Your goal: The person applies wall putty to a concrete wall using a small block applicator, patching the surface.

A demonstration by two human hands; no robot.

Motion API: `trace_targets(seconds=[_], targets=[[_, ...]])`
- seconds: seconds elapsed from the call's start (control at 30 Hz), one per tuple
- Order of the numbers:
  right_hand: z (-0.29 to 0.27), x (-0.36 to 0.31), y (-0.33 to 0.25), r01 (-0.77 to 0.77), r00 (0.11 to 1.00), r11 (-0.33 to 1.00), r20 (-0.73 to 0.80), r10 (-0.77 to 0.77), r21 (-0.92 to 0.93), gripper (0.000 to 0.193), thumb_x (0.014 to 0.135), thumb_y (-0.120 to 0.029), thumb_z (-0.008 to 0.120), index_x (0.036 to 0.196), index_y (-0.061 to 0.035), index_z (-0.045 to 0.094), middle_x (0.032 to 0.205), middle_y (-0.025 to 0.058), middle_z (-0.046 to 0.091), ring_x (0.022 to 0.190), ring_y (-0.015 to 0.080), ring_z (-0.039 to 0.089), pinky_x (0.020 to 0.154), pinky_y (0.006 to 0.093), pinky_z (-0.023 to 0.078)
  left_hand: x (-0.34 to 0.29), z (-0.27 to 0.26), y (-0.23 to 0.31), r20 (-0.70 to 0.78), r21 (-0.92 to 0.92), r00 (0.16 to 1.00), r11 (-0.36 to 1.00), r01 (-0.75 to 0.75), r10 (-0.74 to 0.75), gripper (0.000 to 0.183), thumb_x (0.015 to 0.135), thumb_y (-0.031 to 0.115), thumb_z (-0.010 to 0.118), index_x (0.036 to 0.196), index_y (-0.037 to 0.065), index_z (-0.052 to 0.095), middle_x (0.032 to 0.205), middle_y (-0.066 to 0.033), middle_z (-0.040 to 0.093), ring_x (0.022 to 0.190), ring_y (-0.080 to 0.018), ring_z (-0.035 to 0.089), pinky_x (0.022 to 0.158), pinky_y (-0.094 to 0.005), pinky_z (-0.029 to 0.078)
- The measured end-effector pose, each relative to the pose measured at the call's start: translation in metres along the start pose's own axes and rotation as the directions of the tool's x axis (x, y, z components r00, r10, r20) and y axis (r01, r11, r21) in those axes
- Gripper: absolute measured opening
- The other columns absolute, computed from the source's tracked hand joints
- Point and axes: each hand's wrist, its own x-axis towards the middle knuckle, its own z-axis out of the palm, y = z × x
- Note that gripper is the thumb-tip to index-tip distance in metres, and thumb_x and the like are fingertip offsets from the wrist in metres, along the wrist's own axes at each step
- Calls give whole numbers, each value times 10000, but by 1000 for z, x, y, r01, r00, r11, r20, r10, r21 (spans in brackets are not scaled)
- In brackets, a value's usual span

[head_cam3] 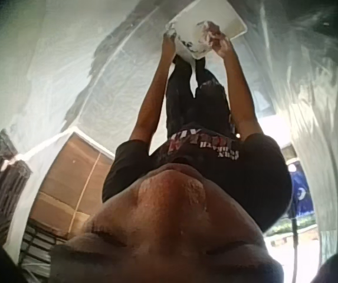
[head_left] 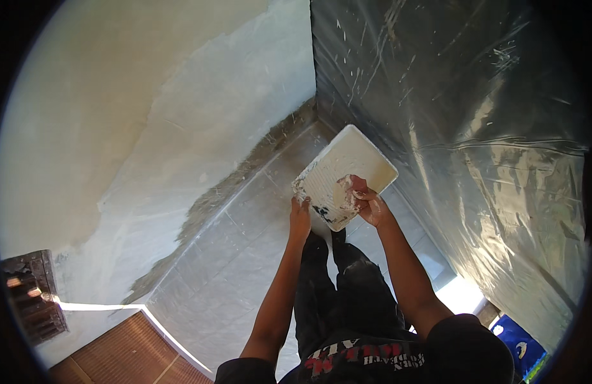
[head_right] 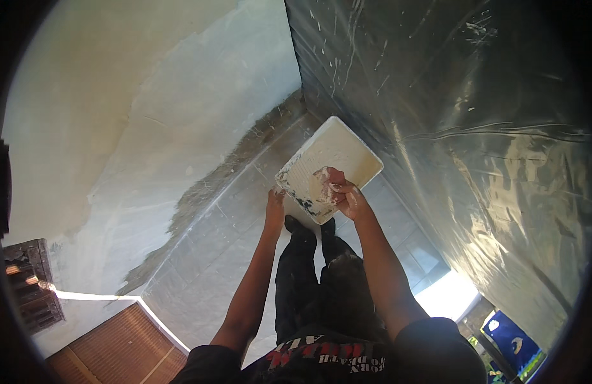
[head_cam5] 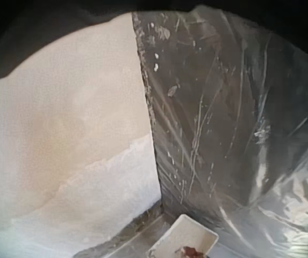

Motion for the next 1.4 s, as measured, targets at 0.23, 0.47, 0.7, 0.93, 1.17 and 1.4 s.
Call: trace_targets(seconds=[0.23, 0.47, 0.7, 0.93, 1.17, 1.4], targets=[[135, -42, -43, 37, 964, 971, 247, -96, 235, 477, 849, 1, 634, 1320, -18, 559, 1252, 126, 635, 1184, 302, 610, 1088, 471, 453, -23, -45, 119, -99, -111, 942, 938, -330, 320, 533, 1049, 268, 443, 1482, -30, 360, 1485, -263, 461, 1322, -351, 527, 1111, -384, 375], [290, -42, -70, 152, 864, 969, 450, -225, 193, 480, 863, 17, 619, 1333, -1, 529, 1273, 128, 614, 1204, 286, 596, 1072, 458, 466, -65, -151, 248, -280, -271, 798, 753, -600, 534, 546, 1065, 259, 414, 1509, -39, 307, 1565, -244, 337, 1460, -344, 350, 1179, -401, 289], [438, -62, -49, 184, 725, 976, 654, -217, 119, 484, 861, 44, 615, 1331, -11, 514, 1252, 101, 613, 1172, 255, 606, 1045, 413, 483, -129, -288, 310, -509, -62, 474, 519, -852, 718, 578, 1043, 192, 441, 1523, -65, 247, 1608, -285, 236, 1530, -382, 171, 1220, -435, 193], [590, -91, -14, 361, 541, 929, 795, -274, 75, 326, 899, 31, 624, 1218, -23, 590, 1129, 58, 643, 1031, 177, 622, 941, 346, 505, -176, -427, 352, -536, 428, 75, 347, -835, 841, 610, 1021, 219, 459, 1511, -83, 258, 1561, -318, 313, 1506, -407, 239, 1225, -478, 185], [747, -145, 13, 688, 156, 709, 922, -355, 156, 240, 920, 28, 610, 1156, -10, 631, 1072, 44, 650, 989, 123, 602, 881, 300, 499, -202, -542, 409, -441, 680, -208, 173, -712, 873, 610, 974, 209, 489, 1477, -79, 298, 1555, -323, 316, 1498, -444, 231, 1220, -514, 203], [859, -182, 9, 952, -175, 111, 807, -564, 284, 291, 889, 65, 592, 1171, 76, 665, 974, 79, 693, 845, 111, 603, 746, 264, 492, -180, -609, 431, -340, 824, -297, 131, -551, 892, 624, 907, 238, 522, 1438, -49, 365, 1556, -322, 311, 1471, -530, 205, 1181, -600, 220]])
